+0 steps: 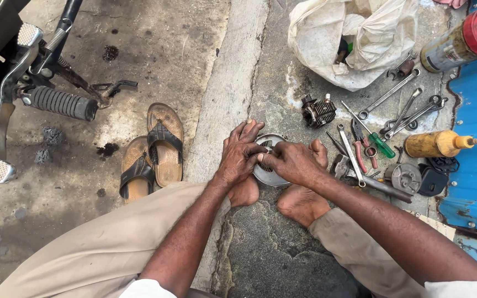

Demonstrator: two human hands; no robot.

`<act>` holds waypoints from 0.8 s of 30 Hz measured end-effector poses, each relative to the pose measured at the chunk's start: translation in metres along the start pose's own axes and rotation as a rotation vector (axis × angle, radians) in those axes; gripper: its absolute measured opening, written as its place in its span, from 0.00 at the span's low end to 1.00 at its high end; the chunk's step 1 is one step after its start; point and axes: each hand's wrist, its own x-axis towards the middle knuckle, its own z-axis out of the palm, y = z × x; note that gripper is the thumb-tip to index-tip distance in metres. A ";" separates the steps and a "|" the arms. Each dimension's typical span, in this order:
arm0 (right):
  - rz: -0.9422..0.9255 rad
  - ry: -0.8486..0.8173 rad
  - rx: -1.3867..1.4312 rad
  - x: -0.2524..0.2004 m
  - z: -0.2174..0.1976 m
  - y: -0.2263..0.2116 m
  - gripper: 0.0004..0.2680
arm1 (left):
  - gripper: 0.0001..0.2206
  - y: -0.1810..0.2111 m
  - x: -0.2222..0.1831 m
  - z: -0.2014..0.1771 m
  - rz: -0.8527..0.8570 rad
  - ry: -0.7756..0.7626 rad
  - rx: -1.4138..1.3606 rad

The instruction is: Repairing a motorcycle engine component by assembling and checking gears and bolts.

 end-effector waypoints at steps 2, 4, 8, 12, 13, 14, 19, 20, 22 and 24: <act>0.058 -0.088 0.000 0.008 0.004 -0.006 0.19 | 0.07 -0.003 0.000 0.003 -0.002 0.001 0.021; 0.115 -0.185 -0.001 0.014 0.009 -0.006 0.20 | 0.07 -0.003 -0.001 0.003 -0.013 0.001 0.038; -0.239 -0.091 -0.293 0.018 -0.008 -0.006 0.12 | 0.09 -0.001 0.000 -0.001 -0.037 -0.037 0.013; -1.018 -0.163 -1.047 0.018 -0.049 -0.030 0.09 | 0.13 -0.001 -0.001 0.000 -0.015 -0.017 -0.042; -1.015 -0.158 -1.051 0.018 -0.046 -0.024 0.09 | 0.13 0.002 0.001 -0.003 -0.009 -0.016 -0.040; -0.962 -0.020 -0.963 0.018 -0.042 -0.018 0.09 | 0.10 0.005 0.000 -0.004 -0.011 -0.014 -0.021; -0.131 -0.092 -0.259 0.014 -0.028 -0.015 0.11 | 0.09 0.005 -0.003 -0.006 -0.028 -0.034 -0.011; 0.028 -0.177 -0.164 0.014 -0.028 -0.019 0.13 | 0.08 0.004 -0.002 -0.005 -0.024 -0.028 -0.028; 0.187 -0.259 -0.065 0.017 -0.022 -0.020 0.16 | 0.07 0.004 0.000 -0.004 -0.017 -0.025 -0.044; 0.032 -0.182 -0.171 0.024 -0.011 -0.016 0.14 | 0.06 0.006 -0.001 -0.005 -0.050 -0.046 0.026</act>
